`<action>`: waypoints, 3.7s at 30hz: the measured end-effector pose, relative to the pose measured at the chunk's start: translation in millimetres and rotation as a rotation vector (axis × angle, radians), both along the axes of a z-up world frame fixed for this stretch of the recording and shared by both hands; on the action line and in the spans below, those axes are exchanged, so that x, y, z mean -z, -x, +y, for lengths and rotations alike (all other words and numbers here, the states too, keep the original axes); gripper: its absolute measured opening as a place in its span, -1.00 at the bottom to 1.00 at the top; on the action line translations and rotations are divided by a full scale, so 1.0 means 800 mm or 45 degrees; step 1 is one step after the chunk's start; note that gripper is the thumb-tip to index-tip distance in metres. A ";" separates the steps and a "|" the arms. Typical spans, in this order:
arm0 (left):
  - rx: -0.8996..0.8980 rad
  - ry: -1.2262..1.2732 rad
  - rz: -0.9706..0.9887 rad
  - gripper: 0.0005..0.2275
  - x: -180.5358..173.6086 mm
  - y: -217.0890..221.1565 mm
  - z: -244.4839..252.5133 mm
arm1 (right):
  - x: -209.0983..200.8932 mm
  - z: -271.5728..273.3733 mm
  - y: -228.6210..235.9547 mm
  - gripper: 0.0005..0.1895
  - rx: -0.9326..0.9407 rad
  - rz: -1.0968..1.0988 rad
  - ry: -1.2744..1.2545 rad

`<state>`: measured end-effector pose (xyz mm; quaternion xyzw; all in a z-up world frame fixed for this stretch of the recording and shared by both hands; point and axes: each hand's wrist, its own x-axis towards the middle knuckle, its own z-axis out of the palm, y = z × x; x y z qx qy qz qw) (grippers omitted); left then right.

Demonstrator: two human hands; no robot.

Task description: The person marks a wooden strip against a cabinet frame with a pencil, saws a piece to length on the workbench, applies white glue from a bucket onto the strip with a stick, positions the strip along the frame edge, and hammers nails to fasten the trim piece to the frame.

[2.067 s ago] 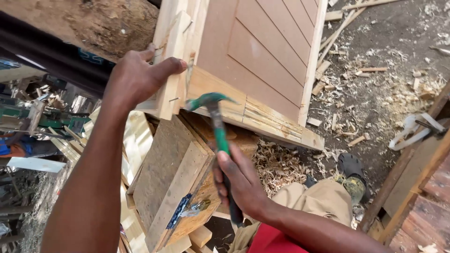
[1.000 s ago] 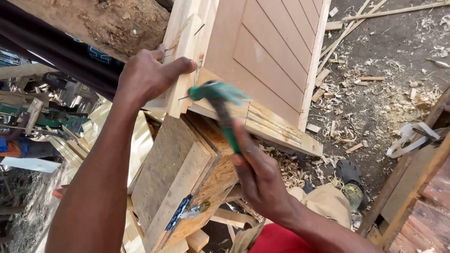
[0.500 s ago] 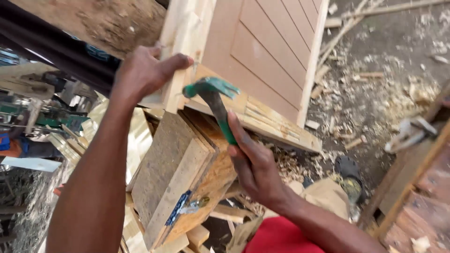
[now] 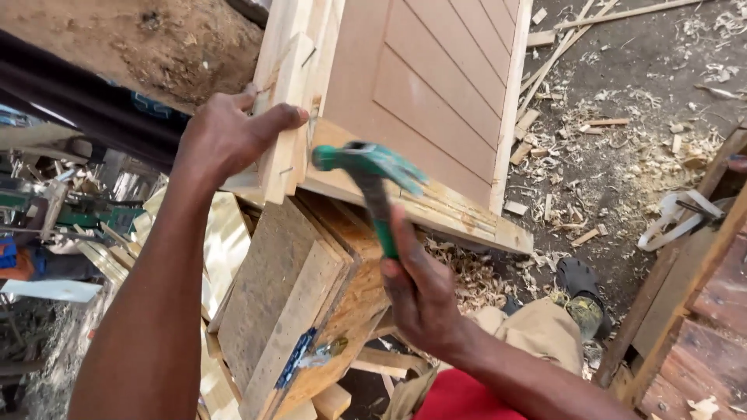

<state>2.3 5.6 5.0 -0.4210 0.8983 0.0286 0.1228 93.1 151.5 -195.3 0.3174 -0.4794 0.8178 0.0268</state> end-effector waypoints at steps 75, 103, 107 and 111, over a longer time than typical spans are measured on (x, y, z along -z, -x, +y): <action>0.866 0.766 0.481 -0.71 0.060 0.022 -0.020 | -0.055 0.001 0.138 -0.55 0.069 0.001 0.000; 0.100 0.133 0.076 -0.27 0.018 0.032 -0.001 | -0.047 -0.008 0.158 -0.54 -0.054 -0.076 -0.055; 0.179 0.128 0.165 -0.36 0.020 0.044 -0.001 | -0.030 -0.006 0.159 -0.53 0.067 -0.077 -0.030; 0.140 0.144 0.083 -0.41 0.009 0.037 0.012 | -0.029 -0.031 0.158 -0.53 0.007 -0.075 0.004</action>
